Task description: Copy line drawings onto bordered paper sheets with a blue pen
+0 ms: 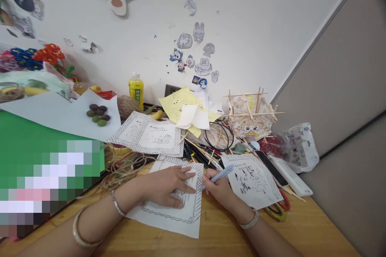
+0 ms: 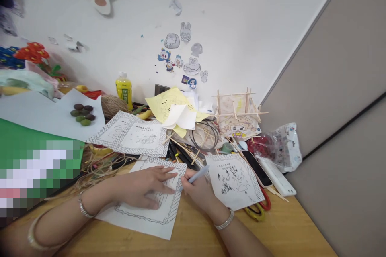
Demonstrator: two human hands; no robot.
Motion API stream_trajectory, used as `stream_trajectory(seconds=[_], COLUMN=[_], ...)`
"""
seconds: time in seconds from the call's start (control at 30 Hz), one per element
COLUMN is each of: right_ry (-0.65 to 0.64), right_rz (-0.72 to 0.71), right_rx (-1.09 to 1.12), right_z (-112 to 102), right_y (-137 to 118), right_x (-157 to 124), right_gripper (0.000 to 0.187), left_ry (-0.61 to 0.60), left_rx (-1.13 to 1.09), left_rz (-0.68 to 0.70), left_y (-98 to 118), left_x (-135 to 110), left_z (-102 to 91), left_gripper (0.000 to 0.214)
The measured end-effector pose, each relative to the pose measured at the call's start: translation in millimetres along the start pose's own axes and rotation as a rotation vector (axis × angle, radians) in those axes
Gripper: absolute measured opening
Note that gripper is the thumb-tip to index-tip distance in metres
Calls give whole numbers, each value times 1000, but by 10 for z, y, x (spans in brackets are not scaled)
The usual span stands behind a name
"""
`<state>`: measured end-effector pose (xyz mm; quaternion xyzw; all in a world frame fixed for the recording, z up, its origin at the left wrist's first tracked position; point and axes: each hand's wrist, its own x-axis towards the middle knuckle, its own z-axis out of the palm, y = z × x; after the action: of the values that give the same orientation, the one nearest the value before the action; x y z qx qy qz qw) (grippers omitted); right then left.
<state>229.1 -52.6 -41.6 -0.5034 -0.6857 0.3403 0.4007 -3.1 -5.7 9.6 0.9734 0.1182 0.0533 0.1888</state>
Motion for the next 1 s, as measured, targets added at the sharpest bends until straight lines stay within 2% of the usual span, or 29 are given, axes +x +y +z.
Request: stream_trajectory(seconds=[0.2,0.53,1.0], right_ry=[-5,-47,-41], right_rz=[-44,-56,24], right_rx=[-89,-129,-6], right_z=[-12,-16,-24], right_y=[0,-19,25], right_x=[6,21,15], right_gripper=[31,28,26], left_ry=[-17,-32,-47], left_rx=[-9,-5,-1], left_rz=[-2,-11,-20], left_y=[-57,-20,-26], left_x=[5,0,-4], left_z=[49,20,40], left_gripper=[59,59,58])
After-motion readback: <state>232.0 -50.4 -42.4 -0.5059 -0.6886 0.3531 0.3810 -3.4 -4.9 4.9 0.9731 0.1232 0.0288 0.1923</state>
